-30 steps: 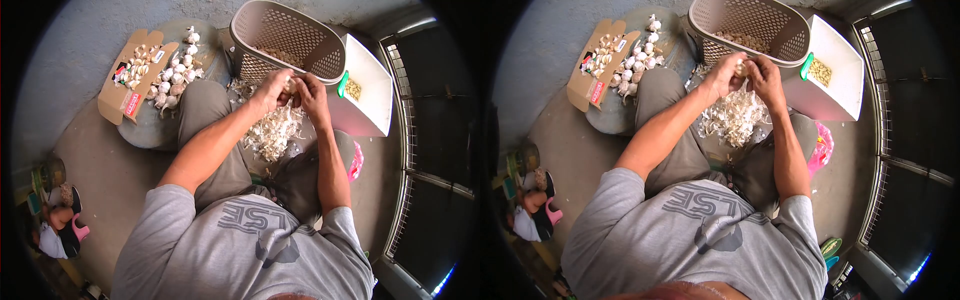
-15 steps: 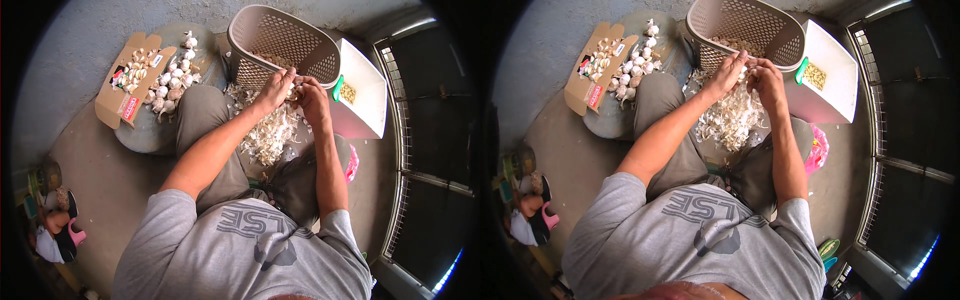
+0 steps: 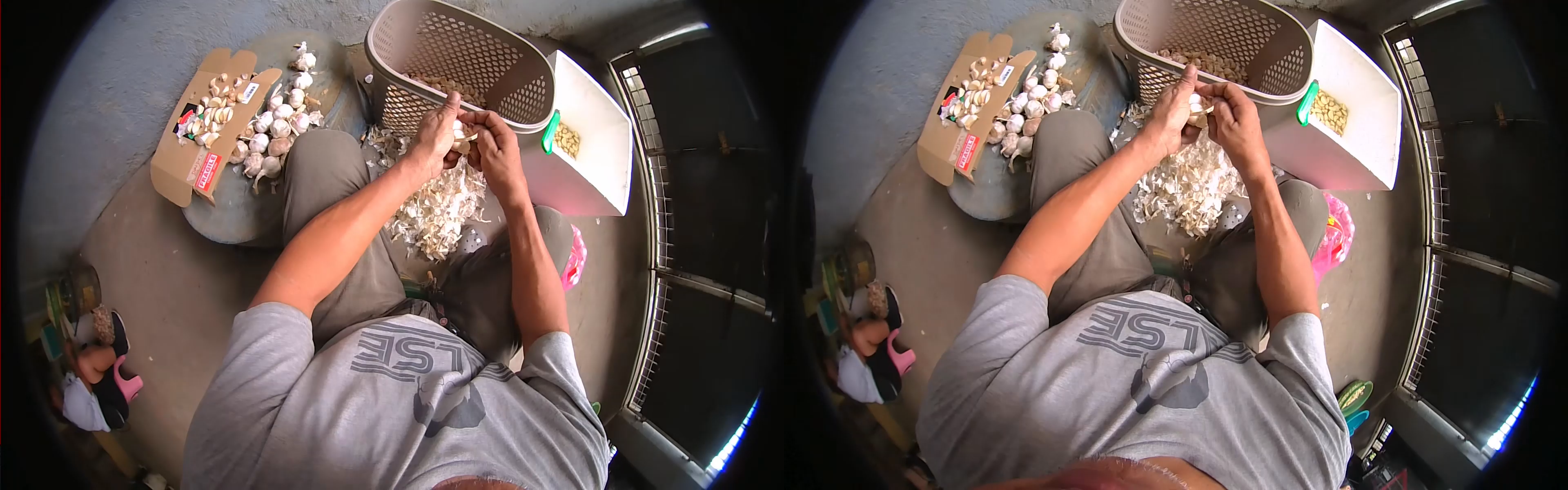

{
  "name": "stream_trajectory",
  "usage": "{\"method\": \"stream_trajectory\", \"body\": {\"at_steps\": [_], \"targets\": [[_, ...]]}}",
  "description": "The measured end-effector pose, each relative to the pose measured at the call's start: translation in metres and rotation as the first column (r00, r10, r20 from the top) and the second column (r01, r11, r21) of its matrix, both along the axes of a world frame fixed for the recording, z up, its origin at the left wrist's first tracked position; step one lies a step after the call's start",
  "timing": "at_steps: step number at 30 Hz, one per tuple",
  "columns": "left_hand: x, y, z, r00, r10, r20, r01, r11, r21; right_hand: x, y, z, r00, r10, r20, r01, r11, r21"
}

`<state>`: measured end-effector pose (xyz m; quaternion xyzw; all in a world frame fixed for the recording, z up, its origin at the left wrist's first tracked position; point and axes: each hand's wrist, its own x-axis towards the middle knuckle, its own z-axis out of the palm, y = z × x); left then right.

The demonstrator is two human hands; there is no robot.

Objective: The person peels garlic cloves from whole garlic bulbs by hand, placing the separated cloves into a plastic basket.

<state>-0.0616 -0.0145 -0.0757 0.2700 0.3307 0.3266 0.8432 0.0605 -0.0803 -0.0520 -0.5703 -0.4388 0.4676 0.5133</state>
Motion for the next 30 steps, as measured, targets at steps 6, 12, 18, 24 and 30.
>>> {"method": "stream_trajectory", "body": {"at_steps": [6, 12, 18, 24, 30], "targets": [[-0.002, 0.006, 0.000, 0.993, -0.067, -0.098, 0.095, 0.942, 0.322, 0.032, 0.007, -0.026, 0.660, -0.099, -0.745, 0.097, 0.994, -0.047], [0.011, 0.005, -0.016, 0.981, 0.046, -0.188, 0.096, 0.726, 0.681, 0.032, 0.001, -0.021, 0.805, -0.149, -0.574, 0.090, 0.987, -0.130], [0.002, 0.003, -0.011, 0.905, 0.176, -0.386, 0.235, 0.550, 0.802, 0.022, -0.002, -0.011, 0.915, -0.076, -0.396, 0.036, 0.993, -0.109], [0.003, 0.000, -0.010, 0.900, 0.216, -0.379, 0.267, 0.414, 0.870, 0.018, -0.002, -0.006, 0.929, -0.151, -0.337, 0.100, 0.981, -0.163], [0.007, -0.002, -0.019, 0.961, 0.026, -0.277, 0.226, 0.507, 0.832, 0.025, -0.003, -0.012, 0.951, -0.098, -0.293, 0.038, 0.978, -0.204]]}}
